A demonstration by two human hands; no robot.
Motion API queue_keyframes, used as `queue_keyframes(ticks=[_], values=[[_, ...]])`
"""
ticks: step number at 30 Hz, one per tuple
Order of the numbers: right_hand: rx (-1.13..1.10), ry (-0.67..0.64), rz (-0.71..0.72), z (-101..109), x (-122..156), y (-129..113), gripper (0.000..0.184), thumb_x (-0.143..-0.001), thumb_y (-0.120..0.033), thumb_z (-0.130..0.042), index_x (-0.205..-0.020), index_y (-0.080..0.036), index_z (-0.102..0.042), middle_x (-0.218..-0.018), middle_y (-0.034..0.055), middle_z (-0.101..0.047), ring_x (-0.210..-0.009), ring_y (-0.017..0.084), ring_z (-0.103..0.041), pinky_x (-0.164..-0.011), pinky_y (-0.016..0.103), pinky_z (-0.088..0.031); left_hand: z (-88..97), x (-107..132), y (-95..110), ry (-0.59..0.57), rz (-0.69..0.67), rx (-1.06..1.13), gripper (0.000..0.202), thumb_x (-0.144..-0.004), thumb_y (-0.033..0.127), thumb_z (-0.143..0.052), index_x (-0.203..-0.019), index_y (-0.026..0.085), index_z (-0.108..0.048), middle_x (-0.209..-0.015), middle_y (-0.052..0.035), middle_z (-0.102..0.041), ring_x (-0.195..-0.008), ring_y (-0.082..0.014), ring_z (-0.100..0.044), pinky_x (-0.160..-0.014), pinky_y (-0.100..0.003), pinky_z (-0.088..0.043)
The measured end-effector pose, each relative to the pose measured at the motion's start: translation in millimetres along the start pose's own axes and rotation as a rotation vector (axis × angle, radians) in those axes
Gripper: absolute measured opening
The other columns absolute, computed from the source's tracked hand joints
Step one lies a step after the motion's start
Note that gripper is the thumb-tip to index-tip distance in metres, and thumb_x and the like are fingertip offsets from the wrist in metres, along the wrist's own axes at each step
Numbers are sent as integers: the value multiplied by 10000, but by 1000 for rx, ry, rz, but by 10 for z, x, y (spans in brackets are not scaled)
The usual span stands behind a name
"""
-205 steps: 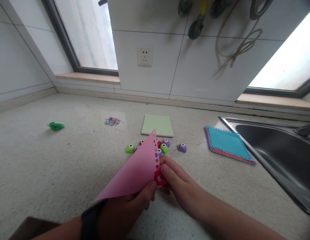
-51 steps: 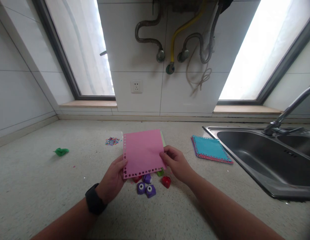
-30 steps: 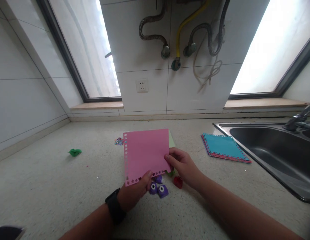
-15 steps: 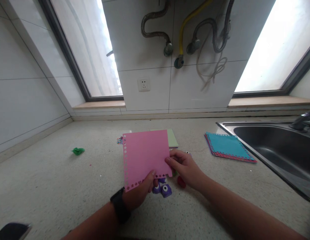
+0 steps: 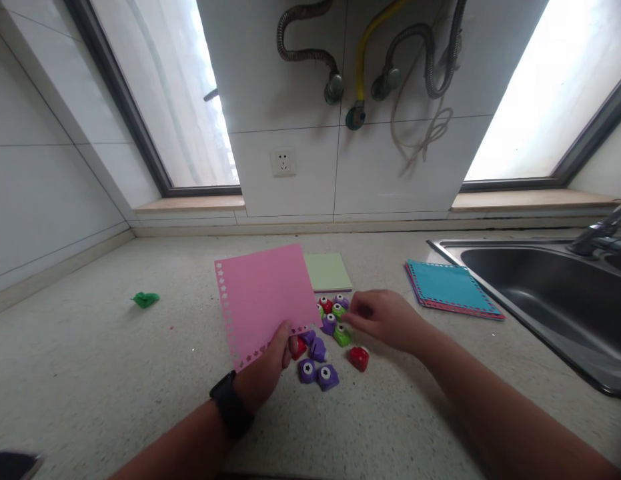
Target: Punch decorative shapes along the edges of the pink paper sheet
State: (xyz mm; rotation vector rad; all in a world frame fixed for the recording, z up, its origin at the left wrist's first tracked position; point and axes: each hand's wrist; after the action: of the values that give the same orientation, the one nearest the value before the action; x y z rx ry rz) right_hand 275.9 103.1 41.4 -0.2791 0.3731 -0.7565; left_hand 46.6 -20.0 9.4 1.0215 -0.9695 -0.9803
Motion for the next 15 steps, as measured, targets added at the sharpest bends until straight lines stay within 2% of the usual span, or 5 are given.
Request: queue_keyframes(ticks=[3, 6, 8, 12, 15], values=[[167, -109, 26, -66, 17, -129, 407, -792, -616, -675, -740, -213, -669, -654, 25, -661, -581, 165, -541, -546, 287, -247, -20, -7, -20, -1, -3, 11, 539, -958, 551, -386, -550, 219, -507, -499, 43, -411, -504, -142, -390, -604, -288, -361], [184, -122, 19, -84, 20, -133, 276, -806, -481, -693, -757, -211, -671, -688, 31, -682, -610, 174, -573, -557, 290, -269, -23, -1, -11, -7, -8, 8, 534, -962, 539, -387, -551, 219, -507, -509, 42, -420, -512, -144, -402, -619, -292, -366], [90, -106, 4, -49, 25, -94, 186, -825, -380, -678, -783, -199, -669, -717, 36, -688, -633, 168, -589, -573, 290, -320, -17, 3, 3, -10, -9, -14, 532, -967, 521, -382, -543, 221, -501, -500, 45, -406, -507, -143, -395, -634, -298, -372], [-474, -83, -91, 28, 41, -72, 212, -913, -401, -602, -972, -198, -607, -754, 30, -684, -632, 154, -626, -570, 278, -428, -10, 7, 19, 3, -12, -54, 532, -970, 491, -371, -522, 228, -484, -481, 51, -383, -495, -143, -385, -648, -305, -378], [-941, -95, -92, -1, 46, -126, 273, -905, -409, -645, -1052, -214, -523, -787, 20, -690, -665, 151, -656, -602, 281, -489, -17, 12, 15, -4, -3, -62, 516, -957, 486, -391, -516, 231, -474, -476, 51, -399, -488, -142, -397, -631, -304, -384]])
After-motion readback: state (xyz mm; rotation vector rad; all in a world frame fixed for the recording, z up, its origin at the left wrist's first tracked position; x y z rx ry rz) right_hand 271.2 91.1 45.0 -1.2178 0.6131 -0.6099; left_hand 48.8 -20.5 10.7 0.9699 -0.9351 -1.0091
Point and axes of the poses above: each hand's wrist, its own x-axis away from the middle knuckle, its own z-axis out of the back of the hand, y = z × x
